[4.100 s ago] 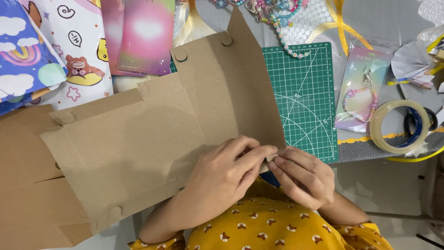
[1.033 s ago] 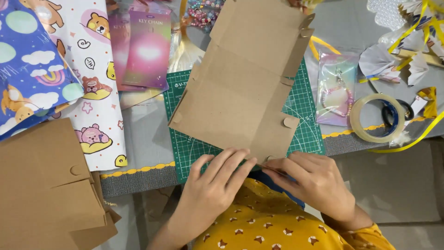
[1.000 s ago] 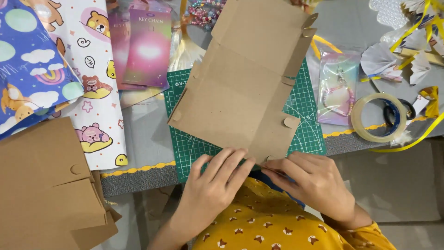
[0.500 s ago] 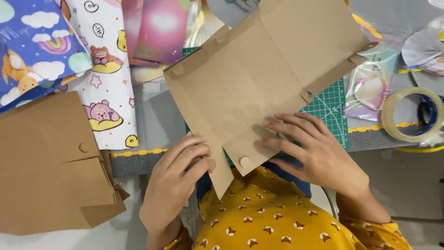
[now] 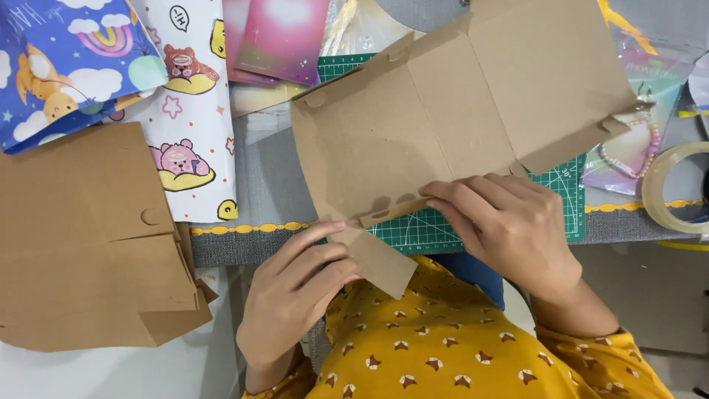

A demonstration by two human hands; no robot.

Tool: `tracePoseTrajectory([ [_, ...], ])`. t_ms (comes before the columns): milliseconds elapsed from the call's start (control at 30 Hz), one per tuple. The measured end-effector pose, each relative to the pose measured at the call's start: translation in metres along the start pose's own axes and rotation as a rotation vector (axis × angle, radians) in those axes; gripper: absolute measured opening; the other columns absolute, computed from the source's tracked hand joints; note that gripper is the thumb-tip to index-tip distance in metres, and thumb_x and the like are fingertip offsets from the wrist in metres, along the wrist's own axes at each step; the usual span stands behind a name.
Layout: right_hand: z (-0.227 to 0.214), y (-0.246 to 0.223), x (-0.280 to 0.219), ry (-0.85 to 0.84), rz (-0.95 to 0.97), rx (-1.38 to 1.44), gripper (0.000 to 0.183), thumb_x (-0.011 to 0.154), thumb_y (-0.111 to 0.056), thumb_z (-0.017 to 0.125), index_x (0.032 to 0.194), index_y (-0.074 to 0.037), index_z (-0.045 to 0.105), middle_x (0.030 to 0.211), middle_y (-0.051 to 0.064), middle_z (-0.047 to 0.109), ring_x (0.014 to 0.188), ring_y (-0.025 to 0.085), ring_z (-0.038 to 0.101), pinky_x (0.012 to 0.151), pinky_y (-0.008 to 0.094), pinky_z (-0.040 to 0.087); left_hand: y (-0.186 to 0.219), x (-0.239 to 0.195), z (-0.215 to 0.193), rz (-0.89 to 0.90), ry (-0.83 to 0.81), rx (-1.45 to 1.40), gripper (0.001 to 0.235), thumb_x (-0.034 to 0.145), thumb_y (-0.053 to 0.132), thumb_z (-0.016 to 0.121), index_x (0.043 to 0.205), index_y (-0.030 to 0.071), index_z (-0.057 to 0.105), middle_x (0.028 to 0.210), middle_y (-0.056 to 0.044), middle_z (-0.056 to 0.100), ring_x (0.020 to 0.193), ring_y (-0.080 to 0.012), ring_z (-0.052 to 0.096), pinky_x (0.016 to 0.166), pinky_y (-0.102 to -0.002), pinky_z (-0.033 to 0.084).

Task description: The person assembles a flat cardboard box by folding the side panels and securing them with clear adhesive tape. They use scissors to cut the tape and press the flaps to ensure the box holds its shape.

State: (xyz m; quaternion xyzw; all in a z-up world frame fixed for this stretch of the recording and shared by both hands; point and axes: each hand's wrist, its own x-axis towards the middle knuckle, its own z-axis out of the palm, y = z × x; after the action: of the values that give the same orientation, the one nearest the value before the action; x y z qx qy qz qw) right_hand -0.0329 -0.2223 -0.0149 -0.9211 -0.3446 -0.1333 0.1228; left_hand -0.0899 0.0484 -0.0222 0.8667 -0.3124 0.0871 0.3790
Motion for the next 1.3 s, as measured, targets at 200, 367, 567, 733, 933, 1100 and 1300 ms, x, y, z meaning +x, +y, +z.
tracePoseTrajectory([
  [200,0.004,0.001,0.011,-0.011,-0.020,-0.022,0.007,0.105,-0.019,0.072,0.108,-0.013,0.073,0.087,-0.001,0.075,0.072,0.016,0.070,0.062,0.030,0.052,0.000,0.001,-0.001,-0.003,0.007,-0.060,0.014,0.091,0.001,0.077,0.090,0.000,0.063,0.093,-0.013,0.065,0.105,-0.0344,0.068,0.103,-0.045,0.061],
  [367,0.003,0.003,0.009,-0.002,-0.071,0.050,0.011,0.105,-0.012,0.066,0.115,-0.010,0.070,0.103,0.004,0.072,0.088,0.020,0.069,0.075,0.033,0.052,-0.002,-0.003,0.003,-0.020,0.053,-0.056,0.012,0.092,0.001,0.075,0.093,0.000,0.063,0.094,-0.013,0.066,0.106,-0.0362,0.070,0.101,-0.044,0.062],
  [567,0.000,0.004,-0.015,0.100,-0.167,0.176,0.011,0.102,-0.005,0.062,0.110,-0.005,0.069,0.105,0.008,0.074,0.091,0.022,0.069,0.087,0.037,0.053,-0.005,-0.011,0.022,-0.279,0.467,-0.037,0.010,0.094,0.005,0.069,0.093,0.000,0.061,0.091,-0.014,0.070,0.096,-0.0343,0.076,0.090,-0.040,0.065],
  [733,0.000,-0.001,-0.030,0.151,-0.228,0.240,0.009,0.097,-0.007,0.071,0.105,-0.006,0.067,0.099,0.010,0.073,0.085,0.023,0.072,0.079,0.036,0.060,-0.003,-0.011,0.026,-0.356,0.497,-0.058,0.005,0.098,0.002,0.063,0.097,0.001,0.059,0.094,-0.012,0.066,0.100,-0.0327,0.074,0.094,-0.039,0.062],
  [933,0.002,-0.004,-0.035,0.132,-0.262,0.223,0.012,0.094,-0.011,0.073,0.094,-0.008,0.062,0.103,0.010,0.075,0.095,0.026,0.075,0.086,0.037,0.062,-0.003,-0.006,0.025,-0.529,0.451,-0.041,0.013,0.098,0.017,0.070,0.101,0.007,0.061,0.103,-0.009,0.073,0.098,-0.0207,0.074,0.086,-0.028,0.056],
  [1100,0.011,-0.016,-0.031,0.146,-0.324,0.018,0.010,0.104,-0.010,0.058,0.101,-0.010,0.068,0.106,0.006,0.074,0.098,0.018,0.072,0.093,0.037,0.052,0.012,0.018,0.020,-0.154,0.185,0.357,0.024,0.097,0.027,0.082,0.085,0.021,0.063,0.091,0.012,0.070,0.118,-0.0244,0.065,0.109,-0.048,0.020],
  [1300,0.025,-0.024,-0.026,0.321,-0.416,0.015,0.008,0.099,-0.012,0.067,0.105,-0.011,0.072,0.098,0.006,0.073,0.082,0.018,0.068,0.075,0.033,0.056,0.014,0.027,0.023,-0.121,0.113,0.355,0.012,0.102,0.027,0.074,0.094,0.023,0.067,0.096,0.010,0.070,0.126,-0.0230,0.062,0.108,-0.049,0.018],
])
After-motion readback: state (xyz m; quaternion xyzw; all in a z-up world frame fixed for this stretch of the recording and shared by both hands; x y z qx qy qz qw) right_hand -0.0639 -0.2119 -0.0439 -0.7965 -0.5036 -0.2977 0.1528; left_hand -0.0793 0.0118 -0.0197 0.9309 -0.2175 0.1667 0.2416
